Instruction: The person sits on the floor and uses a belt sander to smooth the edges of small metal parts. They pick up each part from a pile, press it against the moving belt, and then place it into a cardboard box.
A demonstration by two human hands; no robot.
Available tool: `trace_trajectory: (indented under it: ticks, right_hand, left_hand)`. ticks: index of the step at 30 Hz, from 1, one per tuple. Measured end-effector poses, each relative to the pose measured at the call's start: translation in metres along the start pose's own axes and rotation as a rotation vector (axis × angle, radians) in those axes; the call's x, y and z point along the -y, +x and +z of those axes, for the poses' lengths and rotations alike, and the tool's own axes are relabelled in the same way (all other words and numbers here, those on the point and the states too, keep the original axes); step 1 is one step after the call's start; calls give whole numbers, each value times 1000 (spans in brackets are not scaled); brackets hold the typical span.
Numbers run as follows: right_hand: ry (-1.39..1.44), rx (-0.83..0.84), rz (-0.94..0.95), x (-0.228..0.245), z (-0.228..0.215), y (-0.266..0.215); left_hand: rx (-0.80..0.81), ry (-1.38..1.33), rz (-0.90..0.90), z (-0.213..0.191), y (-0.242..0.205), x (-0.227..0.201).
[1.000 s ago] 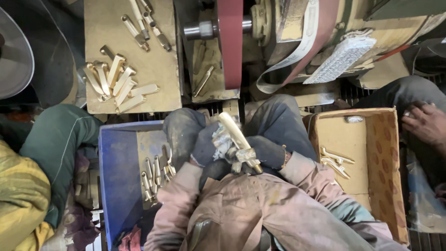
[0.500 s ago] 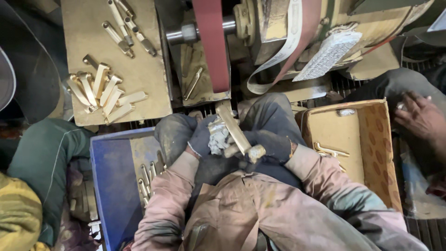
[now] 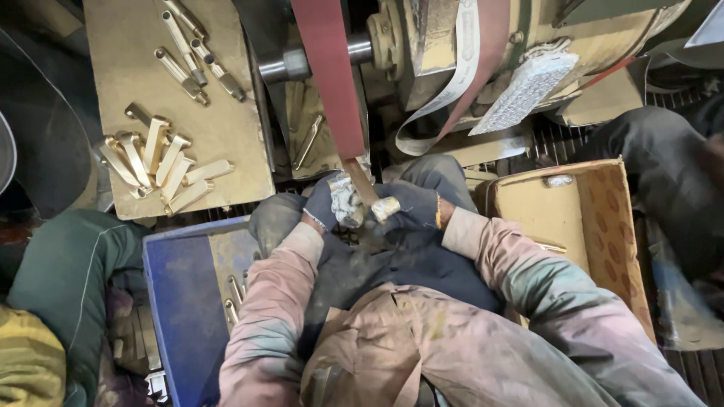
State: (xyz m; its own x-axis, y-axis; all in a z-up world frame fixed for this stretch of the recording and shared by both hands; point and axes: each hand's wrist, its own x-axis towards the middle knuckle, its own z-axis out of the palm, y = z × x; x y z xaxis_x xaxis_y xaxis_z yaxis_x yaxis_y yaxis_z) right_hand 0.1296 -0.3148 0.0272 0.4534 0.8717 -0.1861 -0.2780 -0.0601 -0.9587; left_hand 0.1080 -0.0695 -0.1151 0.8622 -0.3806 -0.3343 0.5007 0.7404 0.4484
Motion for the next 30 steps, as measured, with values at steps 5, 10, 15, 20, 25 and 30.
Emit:
trace_trajectory:
  ticks: [5,10,15,20,25,30]
  right_hand:
    - [722,-133,205,-4,-2,24]
    - [621,-146,226,-6,-12,41]
    - [577,-150,186,-20,-22,55]
    - [471,-210,111,-28,-26,68]
    - [-585,-202,-231,-23,-24,64]
    - [461,-206,91,-21,-3,44]
  left_hand:
    - [22,-78,69,-47,24,21]
    - [95,-84,119,-84,49,38]
    - [-14,-358,135,-98,62,49]
    - [-220,-345,106,-77,69,38]
    - [-278,-329,145,-57,61,27]
    - [-164,-281,151,-69,45,41]
